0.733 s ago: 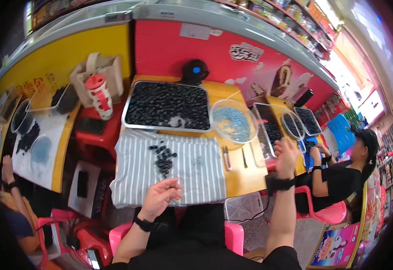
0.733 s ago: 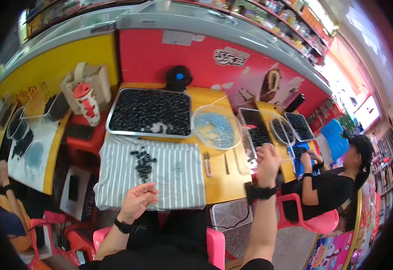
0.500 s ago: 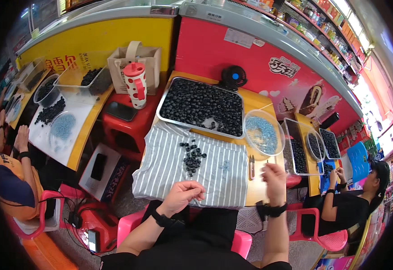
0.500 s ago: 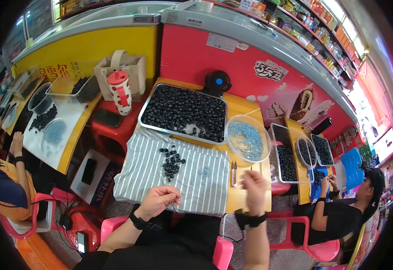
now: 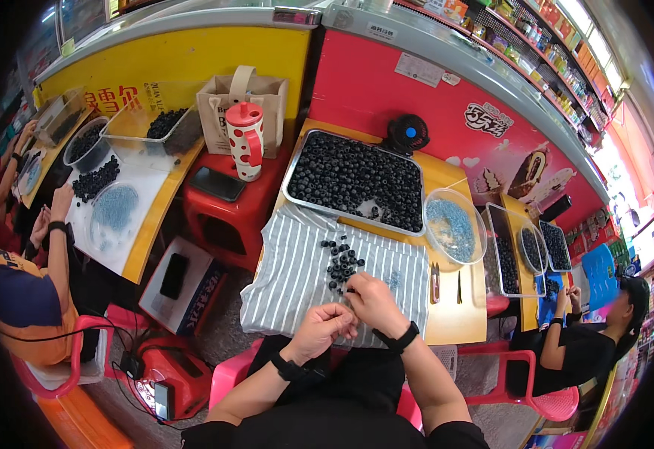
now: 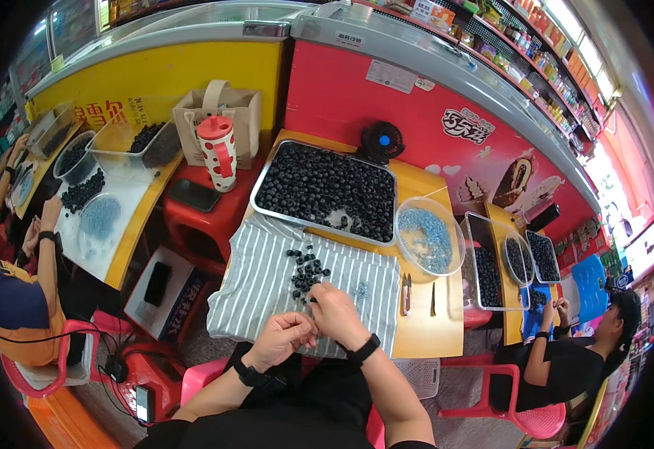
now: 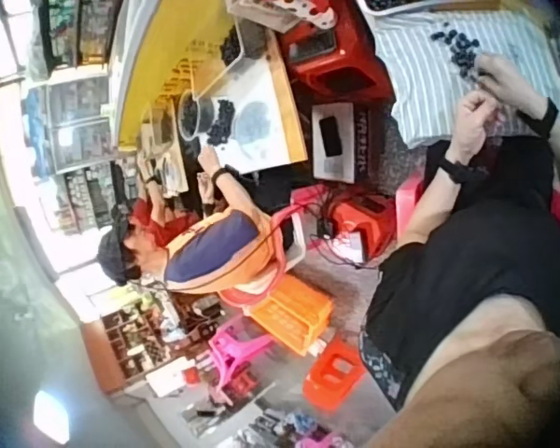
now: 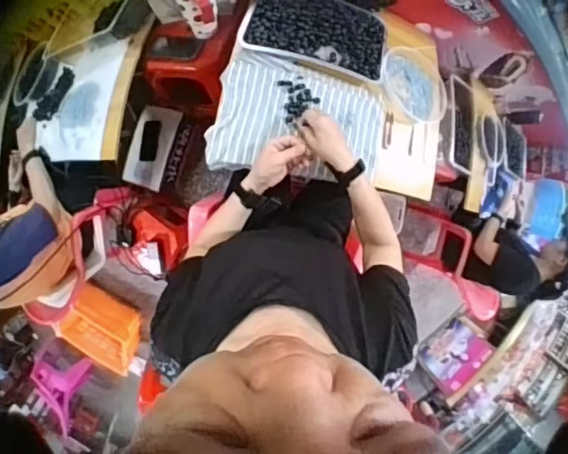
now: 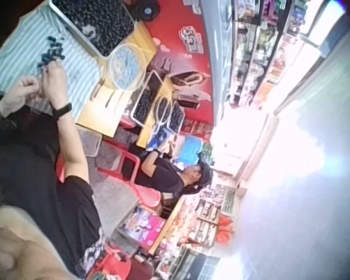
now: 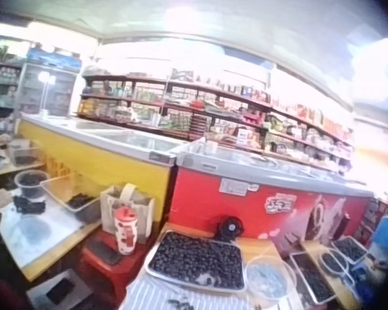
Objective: Assembling small black plastic parts by hand at a workstation in a manufacturing environment.
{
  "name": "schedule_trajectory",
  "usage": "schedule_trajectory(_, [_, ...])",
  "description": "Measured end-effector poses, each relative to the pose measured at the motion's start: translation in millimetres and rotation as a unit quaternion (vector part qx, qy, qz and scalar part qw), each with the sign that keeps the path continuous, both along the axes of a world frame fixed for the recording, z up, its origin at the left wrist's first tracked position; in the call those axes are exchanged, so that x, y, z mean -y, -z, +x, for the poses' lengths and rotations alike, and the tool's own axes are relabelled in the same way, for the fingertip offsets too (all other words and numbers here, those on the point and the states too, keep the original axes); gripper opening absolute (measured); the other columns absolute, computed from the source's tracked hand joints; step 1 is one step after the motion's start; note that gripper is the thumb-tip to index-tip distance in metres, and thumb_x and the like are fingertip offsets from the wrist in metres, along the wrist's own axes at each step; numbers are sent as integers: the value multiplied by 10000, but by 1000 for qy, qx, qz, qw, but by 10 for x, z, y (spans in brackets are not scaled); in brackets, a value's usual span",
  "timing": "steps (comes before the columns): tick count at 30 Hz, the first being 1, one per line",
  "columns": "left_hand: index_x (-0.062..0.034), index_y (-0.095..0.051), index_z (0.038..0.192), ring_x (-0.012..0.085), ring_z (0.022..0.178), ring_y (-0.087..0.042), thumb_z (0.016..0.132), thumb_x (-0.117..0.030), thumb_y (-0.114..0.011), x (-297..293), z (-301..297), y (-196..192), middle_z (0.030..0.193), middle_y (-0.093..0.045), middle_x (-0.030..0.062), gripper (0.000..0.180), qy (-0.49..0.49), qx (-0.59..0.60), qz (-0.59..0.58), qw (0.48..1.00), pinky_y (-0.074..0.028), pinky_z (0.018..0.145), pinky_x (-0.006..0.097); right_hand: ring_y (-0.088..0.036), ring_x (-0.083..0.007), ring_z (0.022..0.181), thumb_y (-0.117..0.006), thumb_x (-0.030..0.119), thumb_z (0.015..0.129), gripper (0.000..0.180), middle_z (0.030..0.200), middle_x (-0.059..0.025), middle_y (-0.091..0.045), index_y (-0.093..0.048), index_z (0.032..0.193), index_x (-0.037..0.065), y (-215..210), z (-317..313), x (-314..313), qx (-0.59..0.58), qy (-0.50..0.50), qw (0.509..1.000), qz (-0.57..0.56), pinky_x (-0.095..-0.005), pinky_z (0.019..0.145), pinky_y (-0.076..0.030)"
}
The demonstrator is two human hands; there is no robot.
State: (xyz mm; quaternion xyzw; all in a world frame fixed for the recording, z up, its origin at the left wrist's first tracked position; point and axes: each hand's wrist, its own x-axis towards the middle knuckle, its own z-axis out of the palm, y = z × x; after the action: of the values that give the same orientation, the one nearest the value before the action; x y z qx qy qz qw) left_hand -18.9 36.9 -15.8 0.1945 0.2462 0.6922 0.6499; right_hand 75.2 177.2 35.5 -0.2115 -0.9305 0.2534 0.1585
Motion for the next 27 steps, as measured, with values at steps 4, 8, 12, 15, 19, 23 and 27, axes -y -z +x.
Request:
schedule_trajectory(4, [24,-584,1071,172,795,-649,924,-29,-572,-13,67,-64,969,-645,103,157,-74,8,-24,997,-528,705,264,-582,-207,574,-709,15,752,140,719,-108,-555,-604,843,-1,-253,224,297,-98,52,986,-127,-300,512,-451])
schedule_trajectory(8, [33,-577,1109,159,814,-652,915,14,-564,-46,37,-151,985,-646,106,196,-65,21,-39,997,-540,715,253,-572,-178,562,-718,-9,737,150,722,-91,-559,-611,840,2,-248,401,553,-148,58,985,-71,-279,501,-442])
schedule_trajectory(12, [49,-621,1087,152,860,-651,903,9,-593,-37,-49,-102,1001,-651,96,190,19,-9,-4,1000,-546,718,254,-578,-181,570,-726,-13,739,152,733,-91,-567,-613,839,6,-187,444,656,-159,72,982,-76,-271,510,-448])
schedule_trajectory(15, [59,-639,1049,158,888,-648,894,39,-583,-52,-42,-176,994,-652,102,165,17,2,-7,1000,-545,746,255,-586,-157,590,-732,-13,745,156,742,-81,-581,-613,843,3,-215,451,638,-166,79,973,-142,-256,527,-458])
schedule_trajectory(19, [58,-643,1041,152,897,-637,880,63,-584,-40,-41,-148,1017,-633,89,172,6,-1,-7,1000,-535,796,260,-583,-101,623,-736,1,758,150,750,-61,-613,-620,852,-9,-232,523,503,-160,74,949,-262,-234,559,-464])
schedule_trajectory(23, [57,-639,1045,170,907,-636,854,78,-605,-39,-6,-104,1025,-622,97,195,-15,-27,-1,1000,-532,801,271,-584,-148,619,-673,-13,791,73,739,-87,-612,-633,851,-19,-108,599,135,-155,194,957,-149,-272,580,-469])
schedule_trajectory(27, [47,-643,1038,168,911,-629,841,90,-612,-28,-13,-89,1040,-616,95,204,-23,-36,1,999,-522,820,275,-598,-379,724,-608,-18,772,123,818,-183,-590,-637,888,11,-77,460,-134,-88,153,984,-11,-431,629,-477])
